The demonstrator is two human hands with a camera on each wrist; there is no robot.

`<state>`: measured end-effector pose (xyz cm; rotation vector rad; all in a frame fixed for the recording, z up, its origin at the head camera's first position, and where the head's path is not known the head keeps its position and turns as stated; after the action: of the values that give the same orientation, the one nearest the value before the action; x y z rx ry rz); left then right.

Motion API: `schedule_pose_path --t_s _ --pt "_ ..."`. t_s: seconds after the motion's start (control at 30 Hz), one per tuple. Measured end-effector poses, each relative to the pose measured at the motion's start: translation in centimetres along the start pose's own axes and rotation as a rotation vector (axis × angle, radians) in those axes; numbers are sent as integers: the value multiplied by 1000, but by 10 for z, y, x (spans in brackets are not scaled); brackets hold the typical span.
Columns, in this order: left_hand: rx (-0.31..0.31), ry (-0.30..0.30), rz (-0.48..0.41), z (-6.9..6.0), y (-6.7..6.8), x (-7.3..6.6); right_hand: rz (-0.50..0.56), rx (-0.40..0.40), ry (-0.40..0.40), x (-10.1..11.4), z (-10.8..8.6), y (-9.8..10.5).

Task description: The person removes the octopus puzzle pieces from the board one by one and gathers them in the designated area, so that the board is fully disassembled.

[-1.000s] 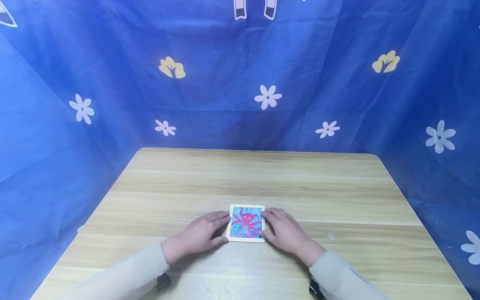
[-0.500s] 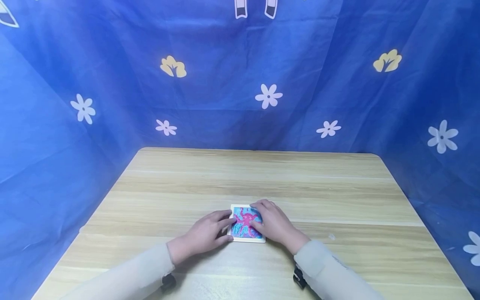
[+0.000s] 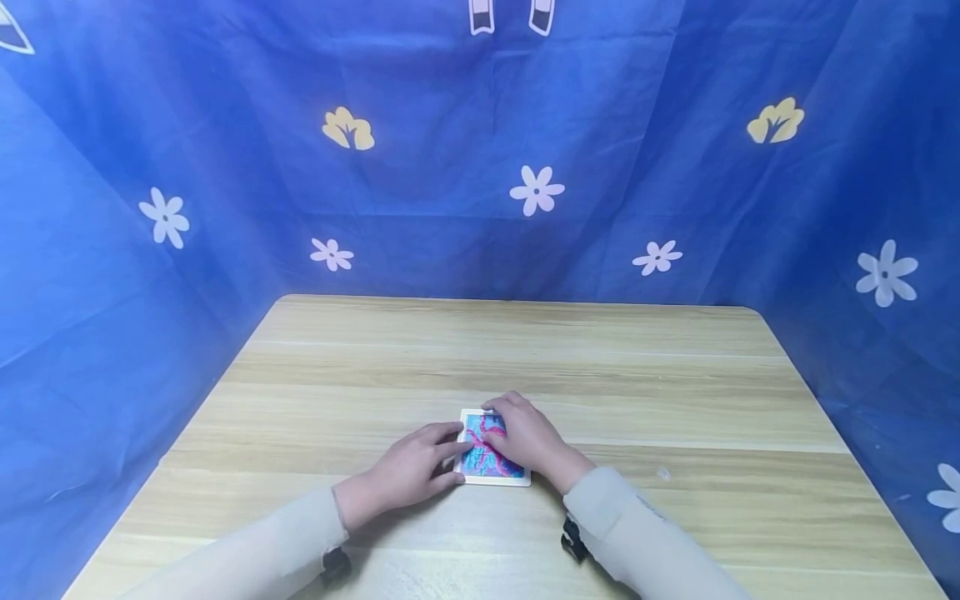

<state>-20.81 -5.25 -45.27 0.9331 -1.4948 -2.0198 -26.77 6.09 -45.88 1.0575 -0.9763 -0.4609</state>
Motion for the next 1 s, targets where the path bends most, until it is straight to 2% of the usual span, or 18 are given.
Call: schedule_pose_path --t_s 0.27,0.63,0.83,1.0 --pt "-6 -6 -19 -1 0 3 24 37 16 11 9 -7" --pt "-5 -3 -82 0 1 9 38 106 3 11 19 -15" --pt "-8 -21 -102 0 4 11 37 137 0 11 24 -16" --pt "9 -14 -122 1 6 14 18 160 -7 12 27 -17"
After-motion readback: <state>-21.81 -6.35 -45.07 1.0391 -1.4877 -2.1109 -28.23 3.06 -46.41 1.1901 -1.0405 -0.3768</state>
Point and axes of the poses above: each hand's wrist, its own z-axis towards the middle knuckle, its own y-axis out of the back of the hand, x = y × z, the point moved 9 cm from there along z, towards the middle knuckle, and after that the axes turned 5 degrees about -z, right-handed, at the moved point
